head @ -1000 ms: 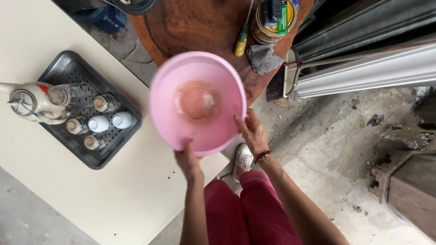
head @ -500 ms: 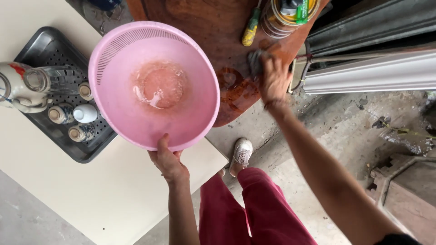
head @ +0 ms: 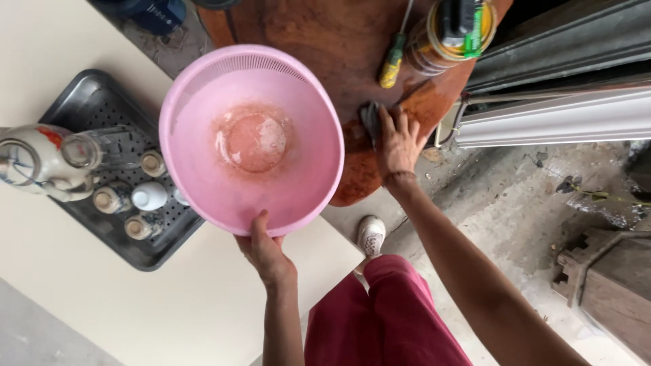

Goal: Washing and rinsing small cups, metal trays, and a teapot in an outdoor area.

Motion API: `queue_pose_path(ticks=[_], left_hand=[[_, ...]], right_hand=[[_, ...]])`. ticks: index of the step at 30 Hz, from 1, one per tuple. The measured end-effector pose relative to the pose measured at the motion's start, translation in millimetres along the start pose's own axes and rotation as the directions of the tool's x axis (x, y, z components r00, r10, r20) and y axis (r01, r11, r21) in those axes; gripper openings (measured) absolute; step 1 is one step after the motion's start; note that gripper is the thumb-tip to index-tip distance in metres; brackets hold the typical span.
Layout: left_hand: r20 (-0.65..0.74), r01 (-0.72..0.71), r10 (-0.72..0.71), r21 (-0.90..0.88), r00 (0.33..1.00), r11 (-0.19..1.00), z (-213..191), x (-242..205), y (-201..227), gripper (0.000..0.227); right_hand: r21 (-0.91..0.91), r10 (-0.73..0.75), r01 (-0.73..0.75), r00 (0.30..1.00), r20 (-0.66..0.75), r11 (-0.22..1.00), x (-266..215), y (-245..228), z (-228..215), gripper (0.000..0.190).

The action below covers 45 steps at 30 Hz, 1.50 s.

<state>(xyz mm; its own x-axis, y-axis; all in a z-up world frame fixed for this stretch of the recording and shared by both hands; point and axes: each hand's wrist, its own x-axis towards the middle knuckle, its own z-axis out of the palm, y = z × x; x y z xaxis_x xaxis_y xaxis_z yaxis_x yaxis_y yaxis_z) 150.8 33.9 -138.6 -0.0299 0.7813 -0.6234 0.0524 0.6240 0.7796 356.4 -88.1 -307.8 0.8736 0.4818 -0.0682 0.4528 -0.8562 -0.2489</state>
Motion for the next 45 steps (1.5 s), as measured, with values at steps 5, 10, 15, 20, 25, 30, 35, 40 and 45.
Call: queue_pose_path(ticks=[5,10,15,20,25,30,35,40,45], left_hand=[[0.055,0.020,-0.020,0.010,0.998,1.000,5.5,12.8,28.9,0.076],[0.018,0.052,-0.053,0.068,0.998,0.996,7.8,43.0,29.2,0.075],[0.175,0.059,-0.067,0.053,0.982,0.997,7.9,54.2,20.0,0.076],[0.265,0.225,-0.230,0.049,0.936,0.973,20.9,41.0,21.0,0.081],[0.257,0.298,-0.315,0.103,0.914,0.949,25.0,36.2,10.2,0.082],[0.369,0.382,-0.390,0.099,0.844,0.919,23.1,16.1,-0.8,0.082],[0.251,0.333,-0.327,0.018,0.911,0.943,35.2,5.0,-7.4,0.084],[0.128,0.009,-0.030,0.161,0.991,0.987,35.9,9.9,-53.8,0.077],[0.200,-0.148,0.028,0.616,0.979,0.773,19.6,0.7,-66.8,0.050]], right_hand=[[0.584,0.188,-0.427,0.885,0.426,0.690,-66.9,-54.9,90.5,0.054],[0.085,-0.374,0.372,0.835,0.404,0.924,-108.8,-20.3,9.9,0.068],[0.412,0.051,-0.022,0.997,-0.058,0.911,-82.0,63.8,-9.4,0.028],[0.795,0.236,-0.556,0.761,0.605,-0.245,-45.9,5.2,-51.6,0.041],[0.741,-0.001,-0.441,0.860,0.511,-0.506,-5.9,-86.9,-127.6,0.051],[0.566,-0.239,-0.551,0.812,0.532,-0.613,8.7,-49.0,-59.3,0.050],[0.404,-0.418,-0.789,0.596,0.685,-0.462,-44.9,2.0,21.5,0.043],[0.298,-0.041,-0.918,0.319,0.947,-0.261,-41.4,25.5,-58.8,0.040],[0.747,0.193,-0.603,0.727,0.659,-0.279,4.2,83.2,-138.1,0.051]])
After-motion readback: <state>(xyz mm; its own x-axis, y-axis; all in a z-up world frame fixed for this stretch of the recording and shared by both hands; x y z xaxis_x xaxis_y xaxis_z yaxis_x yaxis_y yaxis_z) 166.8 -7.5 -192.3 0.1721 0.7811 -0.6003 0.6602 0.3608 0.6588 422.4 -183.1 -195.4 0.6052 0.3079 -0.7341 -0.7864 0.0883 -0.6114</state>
